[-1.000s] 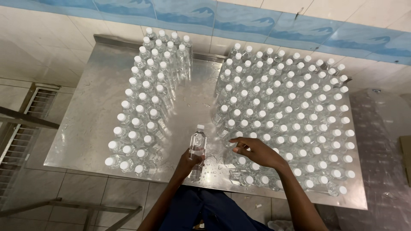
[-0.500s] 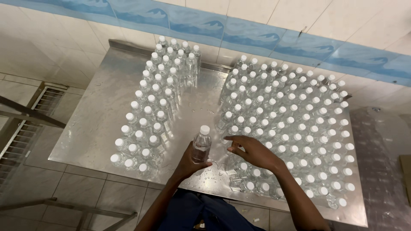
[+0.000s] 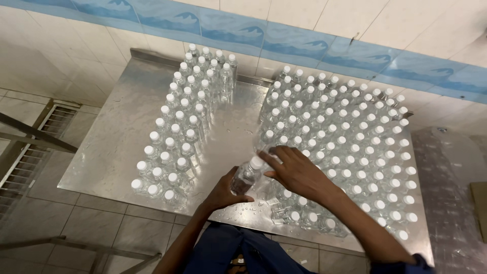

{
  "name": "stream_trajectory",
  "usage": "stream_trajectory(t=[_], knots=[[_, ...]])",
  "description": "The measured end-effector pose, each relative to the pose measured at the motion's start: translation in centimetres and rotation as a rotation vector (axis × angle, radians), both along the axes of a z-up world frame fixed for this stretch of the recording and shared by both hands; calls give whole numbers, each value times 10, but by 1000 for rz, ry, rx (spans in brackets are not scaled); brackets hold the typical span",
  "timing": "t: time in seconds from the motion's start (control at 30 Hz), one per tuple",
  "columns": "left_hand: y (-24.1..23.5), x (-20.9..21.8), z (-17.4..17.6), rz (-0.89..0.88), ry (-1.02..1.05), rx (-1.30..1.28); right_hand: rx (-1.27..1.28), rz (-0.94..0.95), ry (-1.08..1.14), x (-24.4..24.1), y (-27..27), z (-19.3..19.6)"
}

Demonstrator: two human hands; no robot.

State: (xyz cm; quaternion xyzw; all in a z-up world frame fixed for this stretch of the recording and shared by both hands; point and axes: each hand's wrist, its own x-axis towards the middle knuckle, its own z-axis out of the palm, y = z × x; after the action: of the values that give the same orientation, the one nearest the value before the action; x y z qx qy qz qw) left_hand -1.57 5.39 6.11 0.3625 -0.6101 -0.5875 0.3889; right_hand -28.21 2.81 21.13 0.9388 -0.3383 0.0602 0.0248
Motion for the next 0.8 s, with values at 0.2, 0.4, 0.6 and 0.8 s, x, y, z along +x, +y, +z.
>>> stream_trajectory(t=[0.2, 0.4, 0.6, 0.8], knots=[[5, 9, 46, -270, -180, 40, -129, 308, 193, -22, -5, -31], [12, 7, 34, -227, -447, -120, 293, -138, -27, -27, 13, -86], [19, 0, 17, -241, -543, -103, 620, -432, 25, -29, 18, -89], [10, 3, 36, -671, -283, 23, -422, 419, -151, -40, 28, -68]])
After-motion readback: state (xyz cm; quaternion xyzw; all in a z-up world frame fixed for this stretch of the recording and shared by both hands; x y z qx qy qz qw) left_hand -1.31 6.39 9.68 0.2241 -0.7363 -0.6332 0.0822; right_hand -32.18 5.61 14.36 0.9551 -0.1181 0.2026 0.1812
